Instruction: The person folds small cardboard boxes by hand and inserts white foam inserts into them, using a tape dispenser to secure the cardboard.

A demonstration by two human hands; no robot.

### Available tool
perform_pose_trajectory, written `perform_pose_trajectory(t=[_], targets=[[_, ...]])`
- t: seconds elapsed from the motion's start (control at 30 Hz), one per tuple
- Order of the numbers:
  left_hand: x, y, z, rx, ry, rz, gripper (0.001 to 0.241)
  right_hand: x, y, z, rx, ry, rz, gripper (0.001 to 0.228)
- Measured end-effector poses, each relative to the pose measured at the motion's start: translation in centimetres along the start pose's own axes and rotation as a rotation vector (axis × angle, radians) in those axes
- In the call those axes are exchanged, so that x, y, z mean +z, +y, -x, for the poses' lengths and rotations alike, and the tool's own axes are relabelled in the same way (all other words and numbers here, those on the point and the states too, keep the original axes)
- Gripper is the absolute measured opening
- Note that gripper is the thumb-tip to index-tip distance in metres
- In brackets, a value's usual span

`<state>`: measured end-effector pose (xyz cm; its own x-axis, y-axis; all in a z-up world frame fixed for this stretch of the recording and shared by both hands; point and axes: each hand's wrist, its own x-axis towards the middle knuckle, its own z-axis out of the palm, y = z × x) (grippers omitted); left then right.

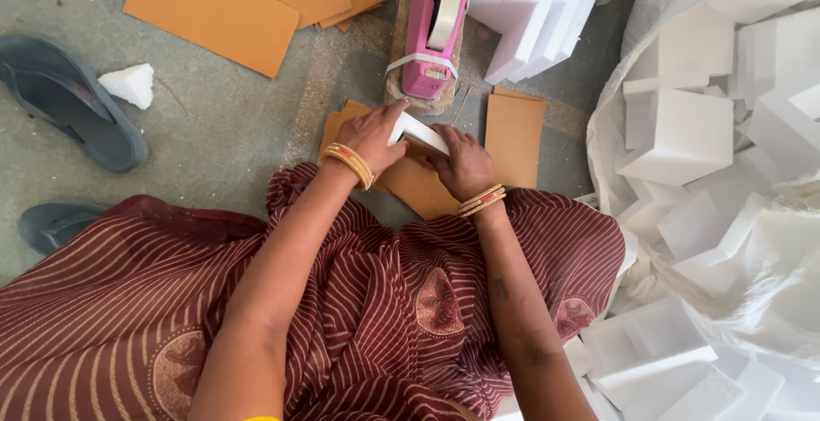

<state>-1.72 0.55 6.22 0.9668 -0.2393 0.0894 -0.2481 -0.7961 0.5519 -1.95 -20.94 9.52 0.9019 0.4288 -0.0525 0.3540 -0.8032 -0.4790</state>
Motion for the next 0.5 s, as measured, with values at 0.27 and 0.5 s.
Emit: perform_pose_trajectory(t=[0.27,0.5], targets=[[1.4,0.4,-0.7,-0.117,-0.218,-0.103,0.063,-1.5,2.3,-3.4,0.079,0.062,-0.514,0.038],[1.5,1.0,-0.7,-0.126,-0.126,-0.088,0.063,-1.6,5.7,-13.8,0.41,-0.105,-0.667,0.036]])
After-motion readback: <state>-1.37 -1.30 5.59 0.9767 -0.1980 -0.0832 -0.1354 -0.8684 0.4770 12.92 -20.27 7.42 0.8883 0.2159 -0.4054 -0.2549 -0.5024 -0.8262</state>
